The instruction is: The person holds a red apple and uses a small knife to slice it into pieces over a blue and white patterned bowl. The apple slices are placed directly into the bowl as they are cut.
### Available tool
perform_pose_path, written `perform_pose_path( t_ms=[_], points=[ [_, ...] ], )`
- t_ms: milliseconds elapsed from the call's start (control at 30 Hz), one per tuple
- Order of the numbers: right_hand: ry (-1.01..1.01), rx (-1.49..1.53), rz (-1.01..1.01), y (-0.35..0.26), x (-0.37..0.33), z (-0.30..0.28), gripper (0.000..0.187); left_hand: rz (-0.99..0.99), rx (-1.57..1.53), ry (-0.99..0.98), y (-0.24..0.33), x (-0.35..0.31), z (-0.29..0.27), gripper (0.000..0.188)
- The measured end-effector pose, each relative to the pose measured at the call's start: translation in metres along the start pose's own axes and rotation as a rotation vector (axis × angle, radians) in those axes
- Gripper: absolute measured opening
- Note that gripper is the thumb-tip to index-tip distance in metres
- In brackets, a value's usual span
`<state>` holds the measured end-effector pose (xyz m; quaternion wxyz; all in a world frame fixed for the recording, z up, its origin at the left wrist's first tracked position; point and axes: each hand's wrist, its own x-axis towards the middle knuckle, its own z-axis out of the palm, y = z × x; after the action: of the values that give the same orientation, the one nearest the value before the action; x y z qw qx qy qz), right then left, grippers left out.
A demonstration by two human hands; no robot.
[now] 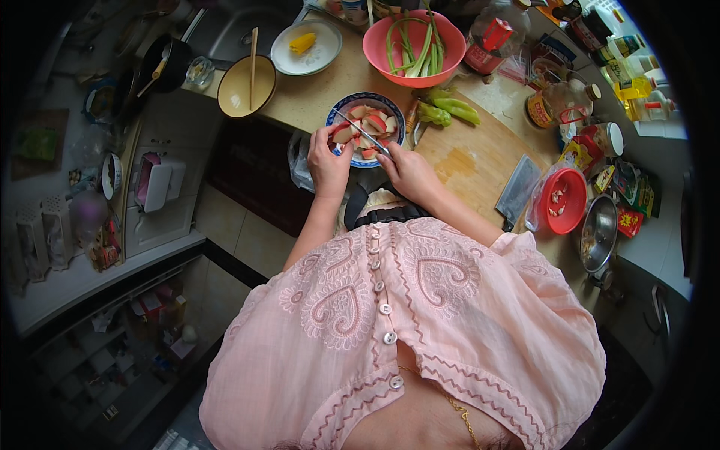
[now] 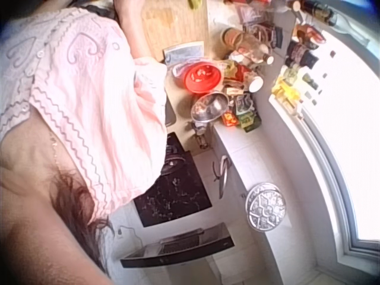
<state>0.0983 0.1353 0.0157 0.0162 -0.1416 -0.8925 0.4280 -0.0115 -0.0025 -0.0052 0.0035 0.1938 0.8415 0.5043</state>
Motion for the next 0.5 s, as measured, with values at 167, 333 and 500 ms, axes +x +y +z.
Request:
perform_pose_path(
  t_ms=[167, 333, 500],
  points=[
    [0.017, -0.053, -0.011, 0.0, 0.0, 0.0, 0.027, 0.001, 0.067, 0.005, 0.013, -0.001, -0.001, 0.033],
    [0.011, -0.067, -0.009, 0.0, 0.001, 0.002, 0.026, 0.034, 0.072, 0.045, 0.001, -0.001, 0.003, 0.032],
    [0.029, -0.047, 0.013, 0.0, 0.002, 0.002, 0.026, 0.044, 0.021, 0.062, 0.011, -0.006, 0.01, 0.029]
  ],
)
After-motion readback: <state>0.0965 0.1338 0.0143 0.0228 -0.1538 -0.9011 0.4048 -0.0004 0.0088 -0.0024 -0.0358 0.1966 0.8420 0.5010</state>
